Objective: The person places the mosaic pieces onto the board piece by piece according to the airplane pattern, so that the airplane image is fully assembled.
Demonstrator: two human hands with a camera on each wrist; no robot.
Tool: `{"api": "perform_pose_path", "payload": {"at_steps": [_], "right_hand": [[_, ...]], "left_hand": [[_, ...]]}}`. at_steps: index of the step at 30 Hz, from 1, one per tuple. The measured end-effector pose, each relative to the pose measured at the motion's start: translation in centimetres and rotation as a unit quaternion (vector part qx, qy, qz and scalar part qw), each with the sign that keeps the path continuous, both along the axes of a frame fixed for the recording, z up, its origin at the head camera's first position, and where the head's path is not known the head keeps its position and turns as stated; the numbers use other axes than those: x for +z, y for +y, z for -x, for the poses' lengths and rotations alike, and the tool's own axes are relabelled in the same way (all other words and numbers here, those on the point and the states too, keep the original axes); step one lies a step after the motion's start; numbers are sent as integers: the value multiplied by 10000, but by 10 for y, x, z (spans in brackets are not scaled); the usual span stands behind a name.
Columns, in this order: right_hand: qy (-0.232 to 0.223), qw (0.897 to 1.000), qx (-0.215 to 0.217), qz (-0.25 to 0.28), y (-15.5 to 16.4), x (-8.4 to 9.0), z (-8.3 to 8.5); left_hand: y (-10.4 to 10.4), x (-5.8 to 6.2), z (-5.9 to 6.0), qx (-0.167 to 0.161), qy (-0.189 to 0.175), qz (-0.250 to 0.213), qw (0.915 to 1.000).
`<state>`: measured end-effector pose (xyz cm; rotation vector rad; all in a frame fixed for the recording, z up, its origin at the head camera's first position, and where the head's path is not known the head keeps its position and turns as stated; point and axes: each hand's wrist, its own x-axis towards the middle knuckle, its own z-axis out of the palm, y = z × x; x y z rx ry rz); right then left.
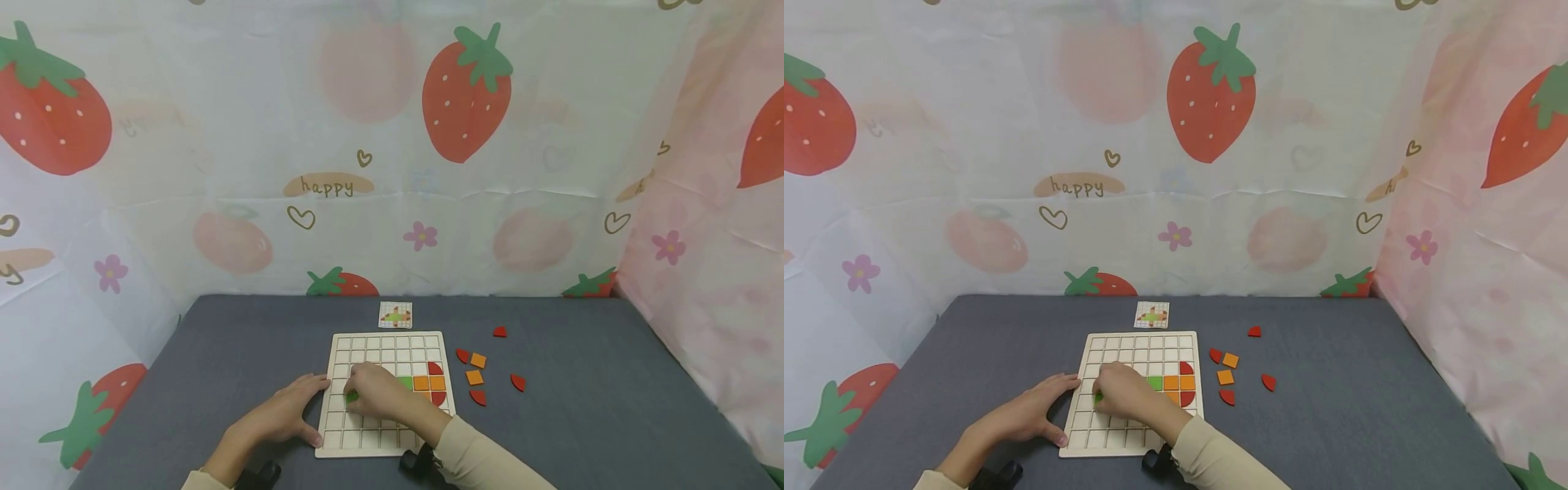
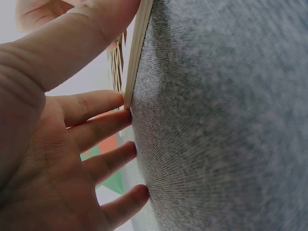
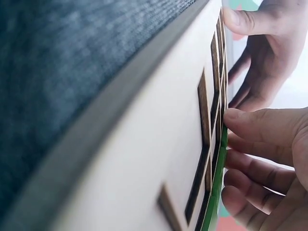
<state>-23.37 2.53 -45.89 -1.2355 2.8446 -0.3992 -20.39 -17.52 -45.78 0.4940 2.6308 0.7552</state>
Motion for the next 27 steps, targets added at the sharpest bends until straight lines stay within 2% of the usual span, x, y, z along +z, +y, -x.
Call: {"api": "perform_pose_path", "payload": {"at_steps": [11,18,27], "right_hand": [[-63,10000,-36,27,6,2,3],[-472,9977,-278,392,25,8,6],[-1018,9865,-744,1043,70,14,8]], "left_hand": [[-1,-1,0,-19,-30,-20,10000],[-2,-4,1,-28,-53,0,10000],[-3,-4,2,-74,-63,-70,9999]]}}
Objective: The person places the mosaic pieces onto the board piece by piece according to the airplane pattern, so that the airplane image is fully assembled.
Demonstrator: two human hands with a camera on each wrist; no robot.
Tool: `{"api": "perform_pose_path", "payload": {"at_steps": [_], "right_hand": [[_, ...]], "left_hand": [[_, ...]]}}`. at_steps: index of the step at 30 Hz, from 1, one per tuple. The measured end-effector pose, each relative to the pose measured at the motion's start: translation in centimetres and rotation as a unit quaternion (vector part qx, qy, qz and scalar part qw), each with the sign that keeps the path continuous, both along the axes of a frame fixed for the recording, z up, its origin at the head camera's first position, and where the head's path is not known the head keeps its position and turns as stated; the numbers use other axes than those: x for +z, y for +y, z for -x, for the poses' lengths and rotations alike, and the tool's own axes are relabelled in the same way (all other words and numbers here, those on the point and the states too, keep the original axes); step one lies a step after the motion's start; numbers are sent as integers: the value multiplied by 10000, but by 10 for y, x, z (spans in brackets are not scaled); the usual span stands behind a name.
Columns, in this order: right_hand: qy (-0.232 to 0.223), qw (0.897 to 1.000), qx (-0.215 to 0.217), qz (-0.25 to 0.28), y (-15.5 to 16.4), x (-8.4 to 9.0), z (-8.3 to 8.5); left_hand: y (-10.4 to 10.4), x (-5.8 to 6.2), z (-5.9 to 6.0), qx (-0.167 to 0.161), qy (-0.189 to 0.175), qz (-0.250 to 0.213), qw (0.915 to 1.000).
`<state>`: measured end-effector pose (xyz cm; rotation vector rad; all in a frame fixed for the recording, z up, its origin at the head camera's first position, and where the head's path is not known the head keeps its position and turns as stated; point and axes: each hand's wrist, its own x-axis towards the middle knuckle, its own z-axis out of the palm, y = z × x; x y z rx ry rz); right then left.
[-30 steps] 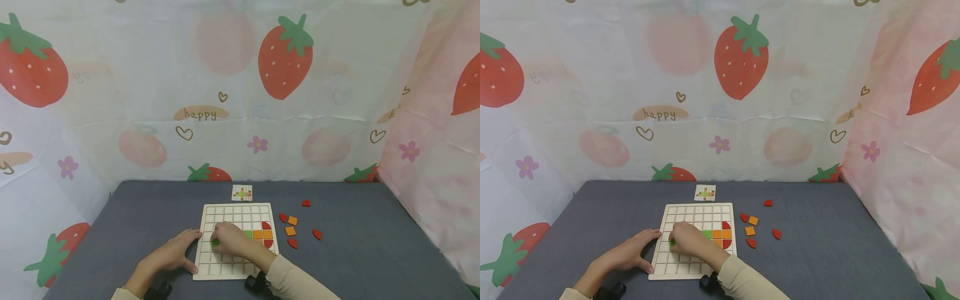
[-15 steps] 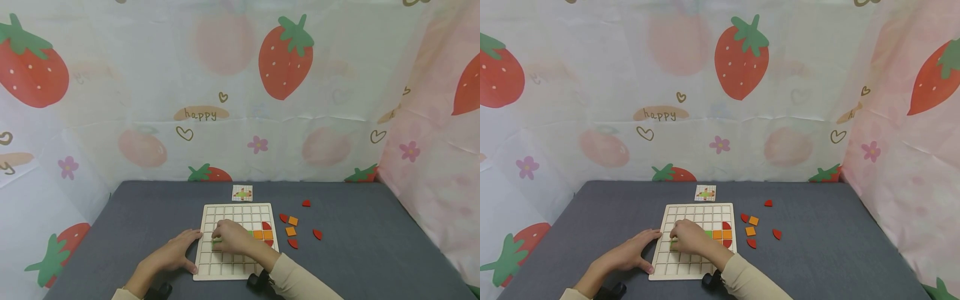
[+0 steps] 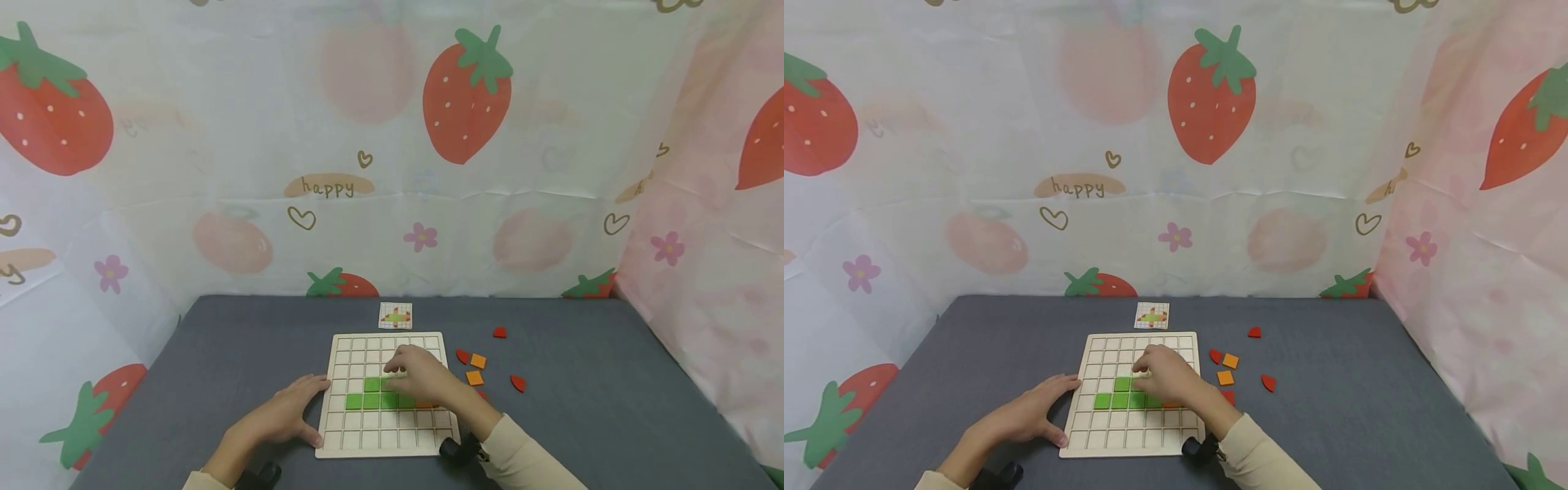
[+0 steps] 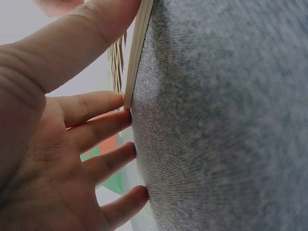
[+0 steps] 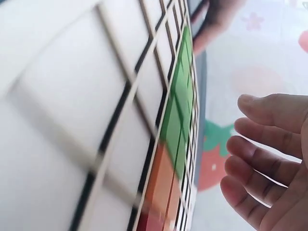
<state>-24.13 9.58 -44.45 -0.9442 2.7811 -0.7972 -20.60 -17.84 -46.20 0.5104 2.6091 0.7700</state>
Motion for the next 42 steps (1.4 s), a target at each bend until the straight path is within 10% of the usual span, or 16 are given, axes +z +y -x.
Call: {"api": "perform_pose_path", "payload": {"at_steps": [42], "right_hand": [[-59,9828,-1845,-89,170,-12,-10]], "left_hand": [[2,0,1,46,3,121,9999]]}}
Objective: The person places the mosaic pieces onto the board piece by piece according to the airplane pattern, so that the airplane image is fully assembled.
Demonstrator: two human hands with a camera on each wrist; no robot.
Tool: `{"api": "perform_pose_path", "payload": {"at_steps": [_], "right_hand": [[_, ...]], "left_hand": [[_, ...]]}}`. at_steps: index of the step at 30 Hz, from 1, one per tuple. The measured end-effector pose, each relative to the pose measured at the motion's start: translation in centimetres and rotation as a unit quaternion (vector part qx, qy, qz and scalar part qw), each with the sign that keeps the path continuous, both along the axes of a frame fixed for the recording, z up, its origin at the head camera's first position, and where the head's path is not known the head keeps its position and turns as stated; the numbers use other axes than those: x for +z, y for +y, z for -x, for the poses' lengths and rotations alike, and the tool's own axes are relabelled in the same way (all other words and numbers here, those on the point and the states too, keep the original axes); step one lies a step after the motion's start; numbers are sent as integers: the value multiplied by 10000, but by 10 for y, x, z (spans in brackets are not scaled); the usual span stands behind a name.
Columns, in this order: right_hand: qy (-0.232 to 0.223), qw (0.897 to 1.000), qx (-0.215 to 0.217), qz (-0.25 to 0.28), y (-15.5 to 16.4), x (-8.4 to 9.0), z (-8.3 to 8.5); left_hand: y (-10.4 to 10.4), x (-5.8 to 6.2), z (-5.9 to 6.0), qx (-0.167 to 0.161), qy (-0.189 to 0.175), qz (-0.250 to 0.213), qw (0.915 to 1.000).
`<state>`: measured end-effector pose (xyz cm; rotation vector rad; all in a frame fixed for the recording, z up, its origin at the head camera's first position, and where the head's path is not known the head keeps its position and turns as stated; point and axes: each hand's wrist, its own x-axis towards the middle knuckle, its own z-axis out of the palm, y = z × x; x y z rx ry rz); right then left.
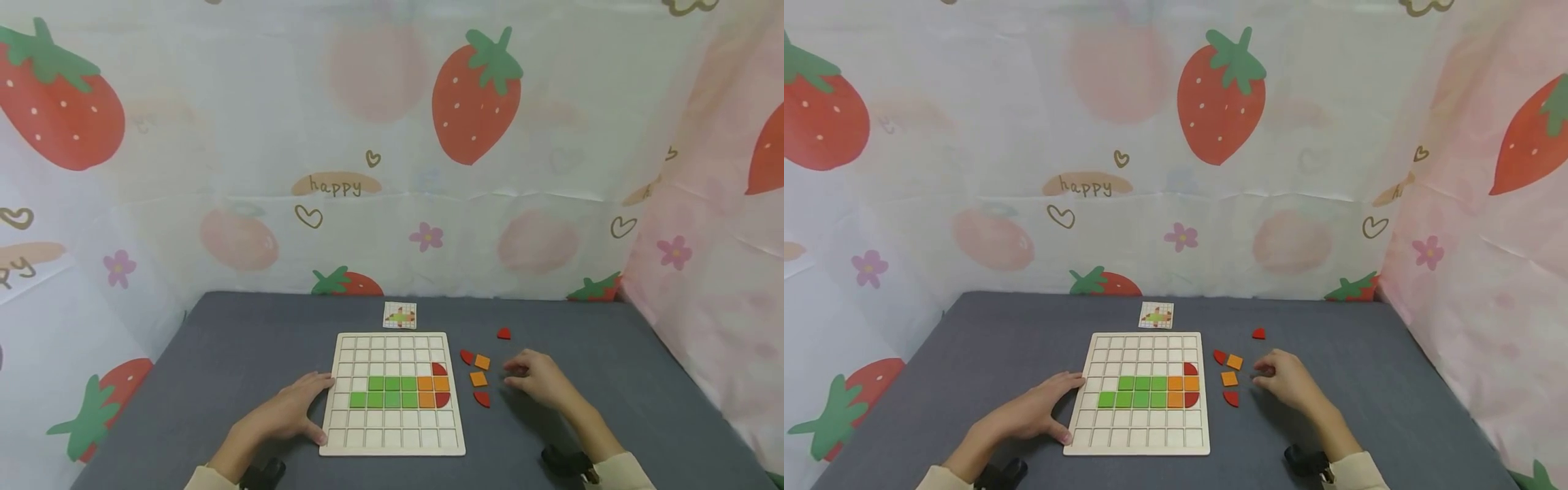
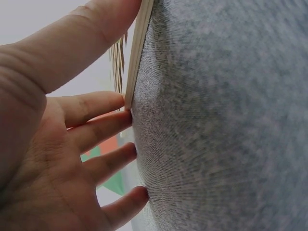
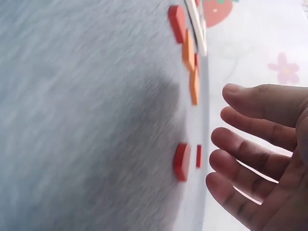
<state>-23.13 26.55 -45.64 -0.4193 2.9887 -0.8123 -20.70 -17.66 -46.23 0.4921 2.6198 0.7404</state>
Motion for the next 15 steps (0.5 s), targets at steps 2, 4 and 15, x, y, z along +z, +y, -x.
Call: {"api": "perform_pose_path", "payload": {"at_steps": [2,4,15], "right_hand": [[-100,9999,-53,-75,4,-1,-2],[-212,9997,-67,-125,8,-3,-4],[-557,9973,-274,-398,14,-8,-5]], "left_hand": [[0,0,0,-55,2,-64,10000],[0,0,-1,-99,17,-91,9999],[-1,0,-1,-26,37,-107,9999]]}}
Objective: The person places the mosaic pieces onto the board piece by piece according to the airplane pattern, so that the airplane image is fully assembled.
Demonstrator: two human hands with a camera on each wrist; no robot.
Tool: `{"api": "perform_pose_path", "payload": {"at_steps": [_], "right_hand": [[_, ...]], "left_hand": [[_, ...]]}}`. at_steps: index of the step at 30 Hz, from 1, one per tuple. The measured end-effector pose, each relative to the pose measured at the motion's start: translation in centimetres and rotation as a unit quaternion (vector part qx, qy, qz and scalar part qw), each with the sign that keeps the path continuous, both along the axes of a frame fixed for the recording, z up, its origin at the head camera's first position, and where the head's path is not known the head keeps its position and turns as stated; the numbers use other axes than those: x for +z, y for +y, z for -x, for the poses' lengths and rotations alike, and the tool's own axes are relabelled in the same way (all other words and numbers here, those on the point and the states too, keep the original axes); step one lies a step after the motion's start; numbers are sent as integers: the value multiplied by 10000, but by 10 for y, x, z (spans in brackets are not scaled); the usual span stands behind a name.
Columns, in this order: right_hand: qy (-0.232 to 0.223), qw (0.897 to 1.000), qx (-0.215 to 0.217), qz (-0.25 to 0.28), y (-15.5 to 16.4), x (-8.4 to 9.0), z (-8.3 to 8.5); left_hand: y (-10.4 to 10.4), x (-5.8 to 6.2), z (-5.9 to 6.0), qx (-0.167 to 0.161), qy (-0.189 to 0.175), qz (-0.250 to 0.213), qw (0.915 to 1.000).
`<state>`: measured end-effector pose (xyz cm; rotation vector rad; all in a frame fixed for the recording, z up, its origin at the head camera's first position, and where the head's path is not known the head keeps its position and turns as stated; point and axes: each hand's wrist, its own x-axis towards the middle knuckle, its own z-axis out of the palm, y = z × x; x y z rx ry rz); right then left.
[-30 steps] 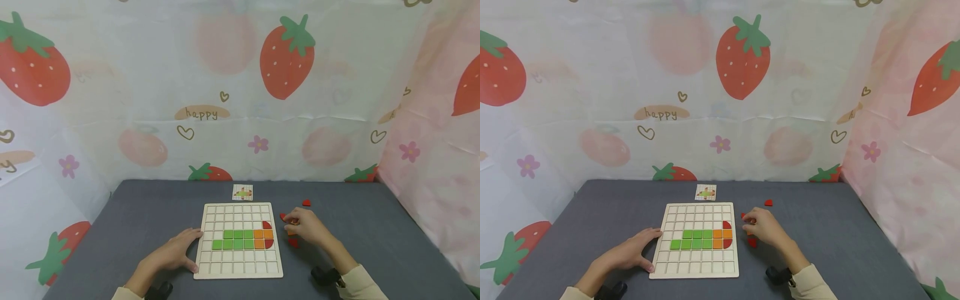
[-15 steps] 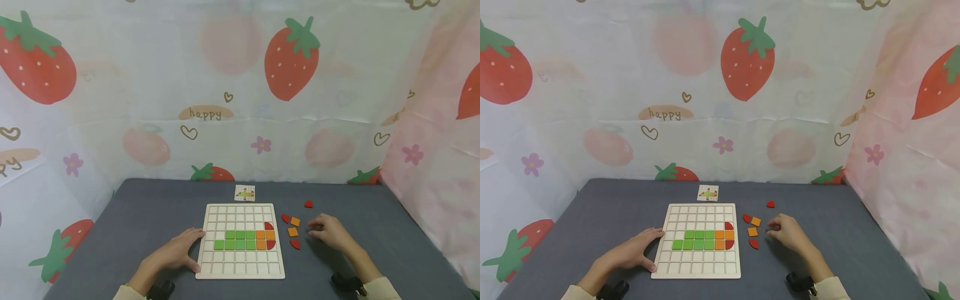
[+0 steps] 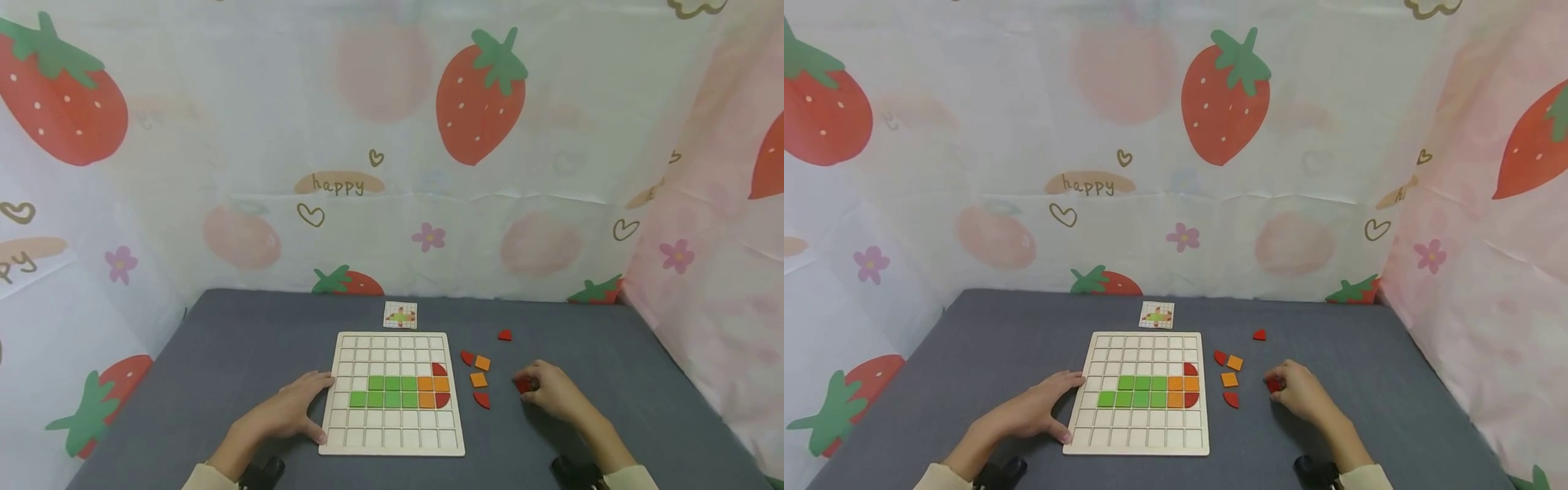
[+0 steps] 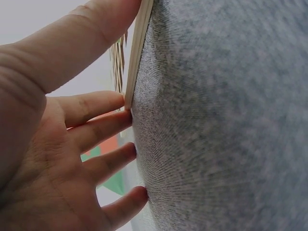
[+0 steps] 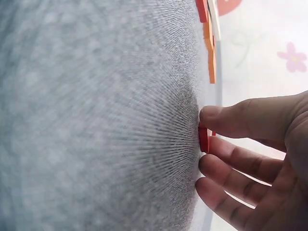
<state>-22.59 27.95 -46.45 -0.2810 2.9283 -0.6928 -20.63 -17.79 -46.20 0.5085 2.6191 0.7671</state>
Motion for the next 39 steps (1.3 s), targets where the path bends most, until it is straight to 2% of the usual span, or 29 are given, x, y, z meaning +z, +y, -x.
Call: {"api": "perform_pose_path", "payload": {"at_steps": [11,19,26,31,39], "right_hand": [[198,9994,110,-252,-10,-4,4],[216,9995,125,-177,-5,-1,5],[20,9996,214,-161,-5,0,2],[61,9995,266,-163,-5,1,1],[98,9998,69,-156,-2,1,0]], "left_hand": [[-3,-1,0,70,-27,33,10000],[-1,-1,2,109,22,130,9999],[-1,-1,1,68,54,109,9999],[-1,-1,1,70,47,121,9999],[0,-1,0,27,63,37,10000]]}}
